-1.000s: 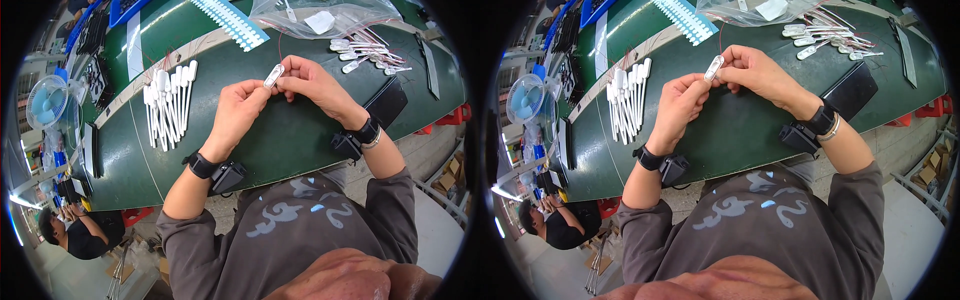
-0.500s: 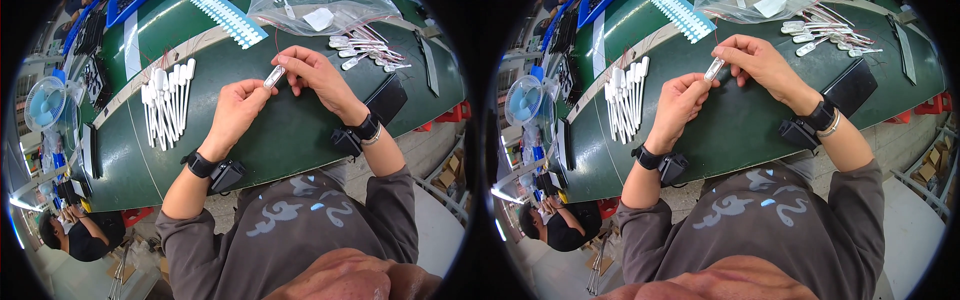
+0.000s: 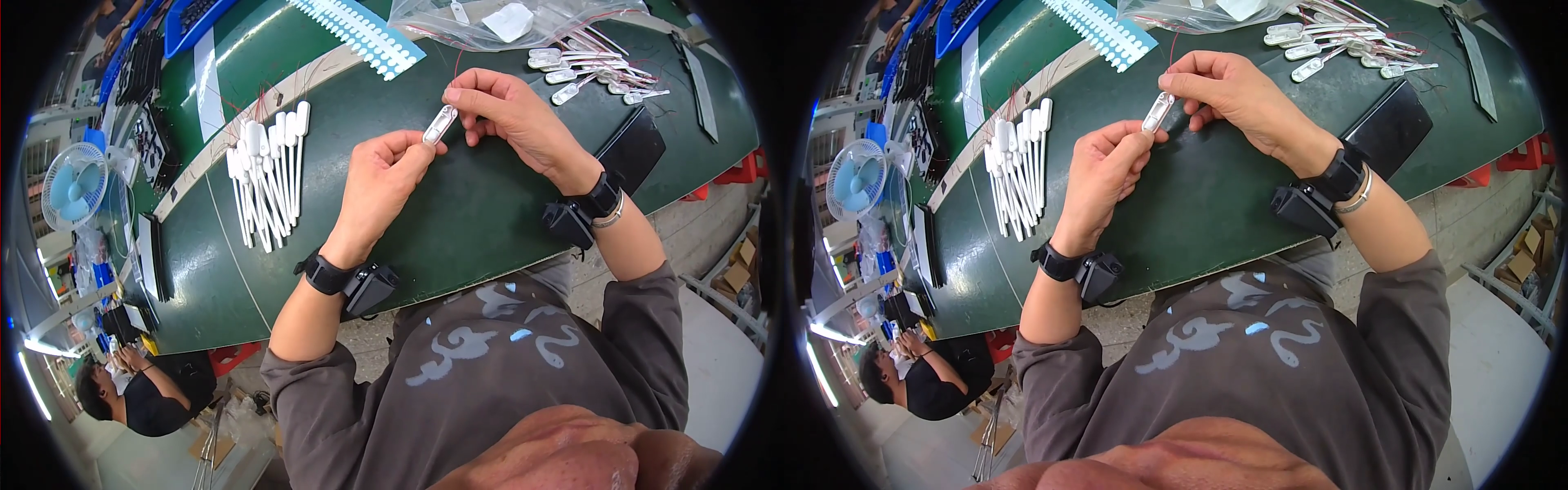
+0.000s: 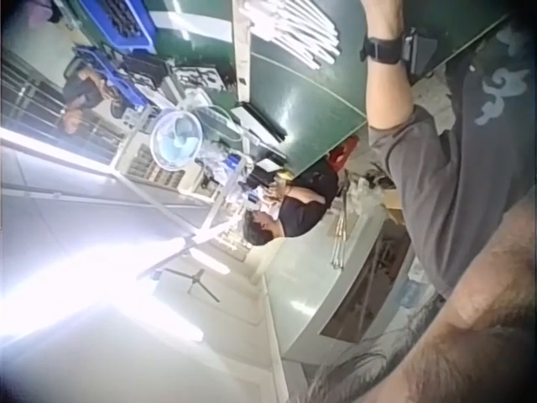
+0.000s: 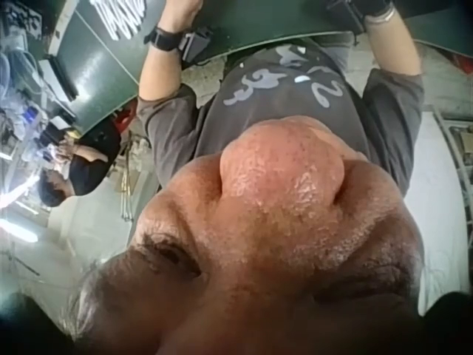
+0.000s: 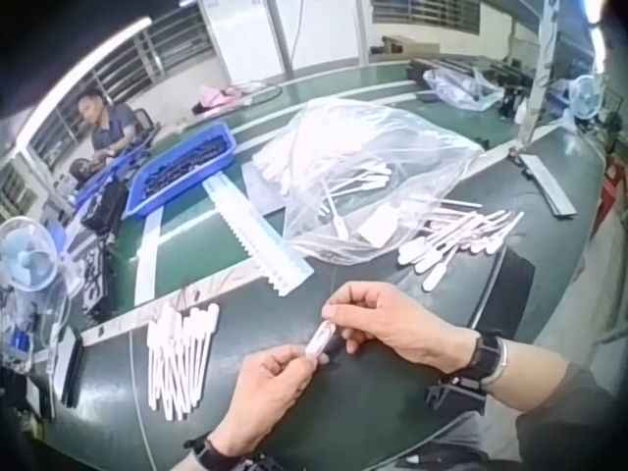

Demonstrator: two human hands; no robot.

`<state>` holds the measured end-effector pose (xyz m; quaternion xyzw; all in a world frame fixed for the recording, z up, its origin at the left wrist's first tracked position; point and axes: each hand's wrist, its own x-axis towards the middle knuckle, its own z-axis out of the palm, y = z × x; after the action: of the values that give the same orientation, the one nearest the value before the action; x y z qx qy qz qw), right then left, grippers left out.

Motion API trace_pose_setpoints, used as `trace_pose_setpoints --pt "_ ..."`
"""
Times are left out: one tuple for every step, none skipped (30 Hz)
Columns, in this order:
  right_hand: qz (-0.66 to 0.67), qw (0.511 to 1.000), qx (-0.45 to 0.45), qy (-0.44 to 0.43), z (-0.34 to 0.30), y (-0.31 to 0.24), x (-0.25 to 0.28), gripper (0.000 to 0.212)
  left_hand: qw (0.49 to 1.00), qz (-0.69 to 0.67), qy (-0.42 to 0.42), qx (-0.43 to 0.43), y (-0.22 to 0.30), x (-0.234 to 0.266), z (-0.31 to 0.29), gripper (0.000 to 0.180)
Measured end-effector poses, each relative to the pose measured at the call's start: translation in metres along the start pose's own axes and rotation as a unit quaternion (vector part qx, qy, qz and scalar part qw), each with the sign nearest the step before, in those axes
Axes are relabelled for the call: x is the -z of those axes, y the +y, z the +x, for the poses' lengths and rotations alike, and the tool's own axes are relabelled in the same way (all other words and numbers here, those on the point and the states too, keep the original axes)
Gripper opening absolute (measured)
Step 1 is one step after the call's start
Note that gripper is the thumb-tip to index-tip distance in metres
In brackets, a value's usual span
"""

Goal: Assembling and inspecting long white plastic components at a factory workstation.

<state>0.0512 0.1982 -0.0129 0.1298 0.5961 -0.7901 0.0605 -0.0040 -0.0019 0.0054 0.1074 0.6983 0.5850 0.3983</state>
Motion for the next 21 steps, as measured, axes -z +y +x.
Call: trace_pose_setpoints --pt "-0.001 1.000 -0.003 -0.003 0.0004 0.0001 0.0001 0.018 1.000 -0.001 0.001 0.001 0.0001 0.0002 -0.0001 0.020" --pt "-0.001 1.000 -0.002 -0.003 0.0004 -0.0004 -0.0005 0.018 1.000 0.000 0.001 0.000 0.0004 0.0004 0.0000 0.020" --pt "-0.002 1.000 -0.003 0.001 -0.0001 -0.0004 -0.0016 0.019 1.000 -0.005 -0.001 0.001 0.0001 0.0008 -0.0002 0.020" --pt "-0.003 1.000 -0.003 0.006 -0.0008 -0.0004 -0.0028 0.019 1.000 -0.009 -0.003 0.001 -0.0001 0.0011 -0.0003 0.020" --pt "-0.004 1.000 -0.004 0.011 -0.0010 -0.0005 -0.0037 0.019 1.000 -0.014 -0.005 0.002 -0.0003 0.0014 -0.0004 0.020" --pt "-0.005 1.000 -0.004 0.010 -0.0009 -0.0004 -0.0042 0.019 1.000 -0.014 -0.004 0.001 -0.0006 0.0017 -0.0005 0.020" --pt "-0.007 1.000 0.000 0.007 -0.0007 -0.0002 -0.0045 0.019 1.000 -0.014 -0.005 0.001 -0.0008 0.0020 -0.0005 0.019" --pt "-0.009 1.000 0.003 0.005 -0.0008 -0.0002 -0.0044 0.020 1.000 -0.013 -0.006 0.000 -0.0009 0.0020 -0.0005 0.019" --pt "-0.011 1.000 0.006 0.003 -0.0010 -0.0001 -0.0044 0.020 1.000 -0.013 -0.008 0.000 -0.0009 0.0020 -0.0005 0.019" --pt "-0.012 1.000 0.006 0.003 -0.0014 -0.0002 -0.0041 0.020 1.000 -0.013 -0.007 -0.001 -0.0007 0.0018 -0.0007 0.019" --pt "-0.013 1.000 0.009 0.001 -0.0019 -0.0002 -0.0037 0.022 1.000 -0.015 -0.008 0.000 -0.0006 0.0015 -0.0010 0.019" --pt "-0.015 1.000 0.011 0.000 -0.0025 -0.0002 -0.0034 0.025 1.000 -0.017 -0.009 0.001 -0.0005 0.0012 -0.0012 0.019" --pt "-0.016 1.000 0.013 -0.001 -0.0027 0.0000 -0.0033 0.027 1.000 -0.019 -0.010 0.002 -0.0004 0.0012 -0.0012 0.018" --pt "-0.016 1.000 0.013 -0.001 -0.0028 0.0003 -0.0038 0.027 1.000 -0.019 -0.010 0.002 -0.0005 0.0013 -0.0011 0.018" --pt "-0.020 1.000 0.023 0.001 -0.0029 0.0007 -0.0046 0.027 1.000 -0.016 -0.010 -0.001 -0.0009 0.0013 -0.0008 0.019" --pt "-0.025 0.999 0.032 0.003 -0.0029 0.0012 -0.0053 0.027 1.000 -0.014 -0.011 -0.004 -0.0015 0.0014 -0.0005 0.019" --pt "-0.029 0.999 0.042 0.006 -0.0027 0.0017 -0.0054 0.028 1.000 -0.011 -0.011 -0.006 -0.0018 0.0013 -0.0001 0.019" --pt "-0.029 0.999 0.042 0.005 -0.0024 0.0023 -0.0051 0.028 1.000 -0.011 -0.011 -0.006 -0.0011 0.0023 -0.0003 0.019" --pt "-0.030 0.999 0.046 0.006 -0.0019 0.0032 -0.0043 0.028 1.000 -0.007 -0.023 0.004 0.0003 0.0040 -0.0004 0.020" --pt "-0.031 0.998 0.050 0.006 -0.0015 0.0038 -0.0034 0.028 0.999 -0.003 -0.035 0.014 0.0017 0.0056 -0.0003 0.022" --pt "-0.031 0.998 0.054 0.006 -0.0012 0.0040 -0.0031 0.028 0.999 0.001 -0.047 0.024 0.0025 0.0065 -0.0002 0.023"
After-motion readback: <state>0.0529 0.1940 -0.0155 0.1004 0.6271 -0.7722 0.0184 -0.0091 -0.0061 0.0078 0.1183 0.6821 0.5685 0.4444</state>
